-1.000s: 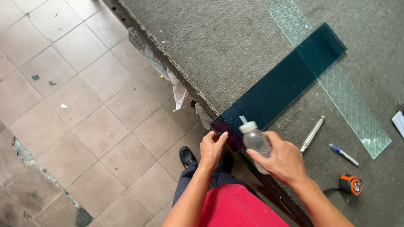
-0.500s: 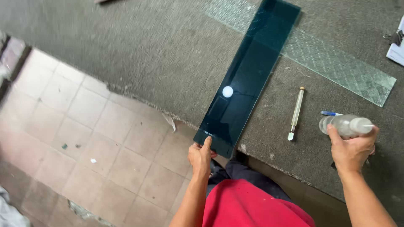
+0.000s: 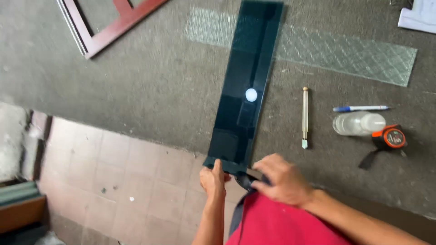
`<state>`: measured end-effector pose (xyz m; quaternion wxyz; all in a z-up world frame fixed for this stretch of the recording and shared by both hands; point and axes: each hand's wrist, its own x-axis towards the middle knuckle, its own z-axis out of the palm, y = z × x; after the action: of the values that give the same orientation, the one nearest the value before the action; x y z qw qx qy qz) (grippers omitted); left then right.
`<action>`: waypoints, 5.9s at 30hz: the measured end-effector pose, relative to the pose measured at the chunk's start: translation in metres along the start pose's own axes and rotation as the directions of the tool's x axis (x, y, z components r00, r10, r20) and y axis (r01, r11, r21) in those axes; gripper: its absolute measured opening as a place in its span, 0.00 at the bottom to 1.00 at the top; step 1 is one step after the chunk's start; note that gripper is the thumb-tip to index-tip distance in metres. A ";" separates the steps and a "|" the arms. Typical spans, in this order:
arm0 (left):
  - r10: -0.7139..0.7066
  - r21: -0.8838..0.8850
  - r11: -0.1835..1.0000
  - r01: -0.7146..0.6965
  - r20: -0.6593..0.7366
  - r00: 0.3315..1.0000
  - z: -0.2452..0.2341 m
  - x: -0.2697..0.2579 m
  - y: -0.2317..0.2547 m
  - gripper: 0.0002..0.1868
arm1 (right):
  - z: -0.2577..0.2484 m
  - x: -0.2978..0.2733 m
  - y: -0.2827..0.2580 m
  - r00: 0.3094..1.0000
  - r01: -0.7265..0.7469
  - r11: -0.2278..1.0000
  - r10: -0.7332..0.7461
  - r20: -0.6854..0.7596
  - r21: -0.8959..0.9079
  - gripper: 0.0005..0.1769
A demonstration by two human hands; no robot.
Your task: Measuring and preparing to cut a piece of dark glass using a tape measure, marker, and square.
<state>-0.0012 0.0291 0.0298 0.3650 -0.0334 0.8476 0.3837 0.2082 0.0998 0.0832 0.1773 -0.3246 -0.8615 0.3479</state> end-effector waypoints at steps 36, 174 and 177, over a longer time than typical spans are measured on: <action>0.376 0.357 0.842 -0.403 0.147 0.915 0.066 0.039 0.168 0.25 | -0.100 0.176 0.198 0.483 0.092 0.227 0.841 -0.243 0.969 0.08; 0.557 0.529 -0.133 -0.838 0.739 0.378 0.066 0.153 0.241 0.25 | 0.073 0.138 0.049 0.372 -0.349 0.842 0.528 -0.764 0.412 0.06; 0.559 0.534 -0.143 -0.833 0.738 0.378 0.067 0.158 0.240 0.25 | 0.071 0.140 0.047 0.373 -0.351 0.846 0.520 -0.768 0.402 0.04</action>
<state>-0.1576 0.2788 0.0486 0.1539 0.6805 0.7164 0.0022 0.0892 0.1864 0.0117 0.5074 -0.6516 -0.5068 0.2473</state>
